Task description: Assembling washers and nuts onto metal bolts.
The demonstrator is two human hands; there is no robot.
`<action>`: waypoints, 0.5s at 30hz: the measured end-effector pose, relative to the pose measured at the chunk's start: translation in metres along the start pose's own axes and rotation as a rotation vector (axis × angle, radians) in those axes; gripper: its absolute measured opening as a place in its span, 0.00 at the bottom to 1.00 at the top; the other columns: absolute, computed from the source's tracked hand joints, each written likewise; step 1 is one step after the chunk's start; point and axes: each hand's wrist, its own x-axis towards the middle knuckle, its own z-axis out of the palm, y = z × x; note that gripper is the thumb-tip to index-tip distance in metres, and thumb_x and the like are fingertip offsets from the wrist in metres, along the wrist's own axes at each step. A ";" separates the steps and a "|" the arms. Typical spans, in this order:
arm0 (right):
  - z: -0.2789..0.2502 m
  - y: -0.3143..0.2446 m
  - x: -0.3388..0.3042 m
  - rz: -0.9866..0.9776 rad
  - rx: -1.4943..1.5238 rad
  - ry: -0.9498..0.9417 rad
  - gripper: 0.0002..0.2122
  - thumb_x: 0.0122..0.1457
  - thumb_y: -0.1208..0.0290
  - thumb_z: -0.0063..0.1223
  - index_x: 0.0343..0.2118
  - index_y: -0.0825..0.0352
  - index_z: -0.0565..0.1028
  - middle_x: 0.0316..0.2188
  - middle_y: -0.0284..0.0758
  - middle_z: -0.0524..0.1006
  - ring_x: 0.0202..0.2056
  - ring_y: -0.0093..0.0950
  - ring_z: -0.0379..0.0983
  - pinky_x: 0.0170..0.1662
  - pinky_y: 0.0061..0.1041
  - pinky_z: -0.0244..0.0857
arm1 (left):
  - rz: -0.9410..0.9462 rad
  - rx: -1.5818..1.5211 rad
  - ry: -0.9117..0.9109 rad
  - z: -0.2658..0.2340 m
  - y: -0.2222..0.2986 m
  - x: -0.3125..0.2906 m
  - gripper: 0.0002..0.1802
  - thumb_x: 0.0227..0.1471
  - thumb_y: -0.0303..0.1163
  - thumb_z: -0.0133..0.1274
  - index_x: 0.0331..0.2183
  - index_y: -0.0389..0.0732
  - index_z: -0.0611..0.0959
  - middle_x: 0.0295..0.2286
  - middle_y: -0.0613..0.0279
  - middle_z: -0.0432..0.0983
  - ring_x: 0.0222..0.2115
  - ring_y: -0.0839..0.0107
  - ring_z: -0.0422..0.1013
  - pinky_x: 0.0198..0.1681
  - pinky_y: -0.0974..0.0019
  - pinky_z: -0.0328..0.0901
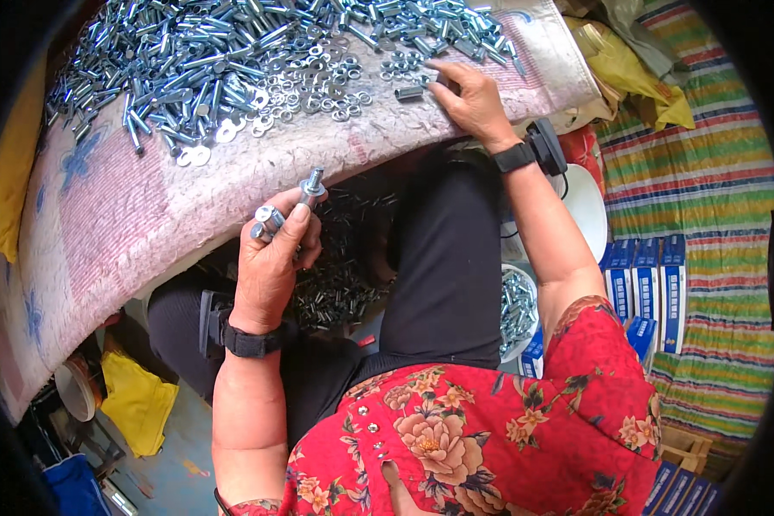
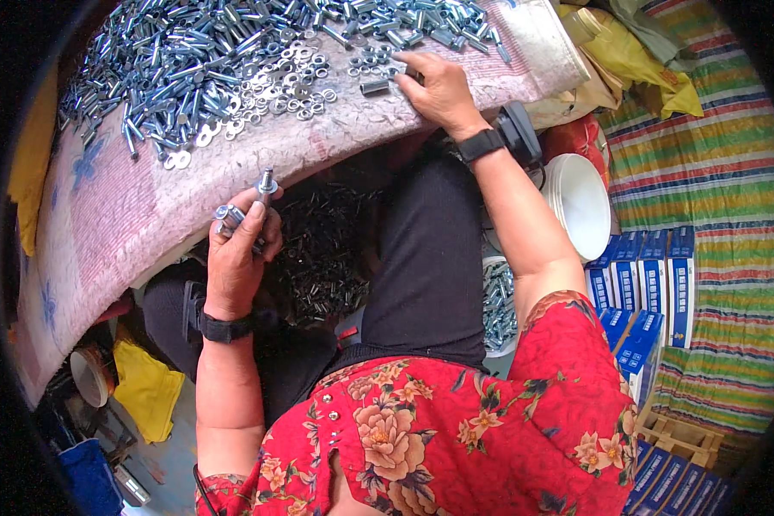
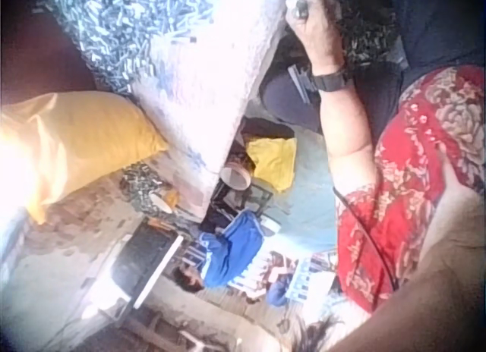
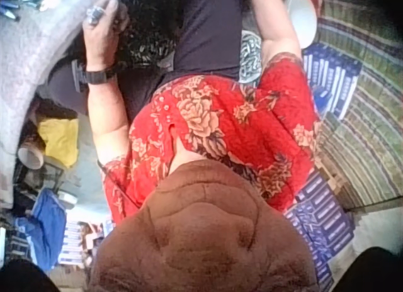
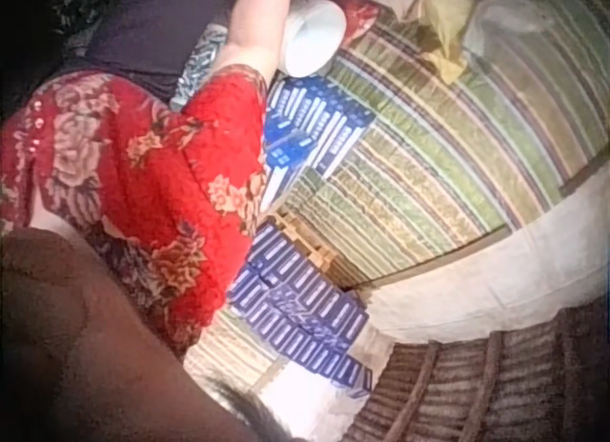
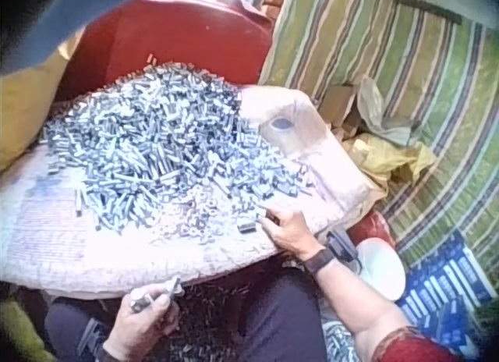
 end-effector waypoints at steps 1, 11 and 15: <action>0.003 0.002 0.005 -0.096 -0.105 -0.034 0.10 0.48 0.73 0.51 0.35 0.64 0.75 0.25 0.37 0.75 0.28 0.28 0.72 0.31 0.23 0.64 | -0.001 -0.003 -0.006 0.000 0.000 0.000 0.14 0.53 0.35 0.46 0.38 0.35 0.74 0.16 0.71 0.60 0.14 0.84 0.53 0.16 0.79 0.48; -0.021 -0.067 0.003 0.150 0.491 -0.259 0.08 0.50 0.75 0.52 0.33 0.71 0.73 0.27 0.32 0.75 0.31 0.18 0.69 0.36 0.17 0.63 | -0.039 -0.003 -0.046 0.000 0.001 0.002 0.13 0.54 0.33 0.44 0.37 0.35 0.74 0.16 0.72 0.60 0.15 0.84 0.54 0.16 0.79 0.50; -0.003 -0.123 -0.020 0.033 0.788 -0.428 0.09 0.48 0.77 0.55 0.34 0.70 0.73 0.28 0.29 0.73 0.32 0.16 0.68 0.36 0.16 0.63 | -0.042 -0.018 -0.085 -0.001 -0.001 0.001 0.13 0.53 0.34 0.46 0.37 0.35 0.75 0.16 0.73 0.60 0.15 0.84 0.55 0.17 0.79 0.52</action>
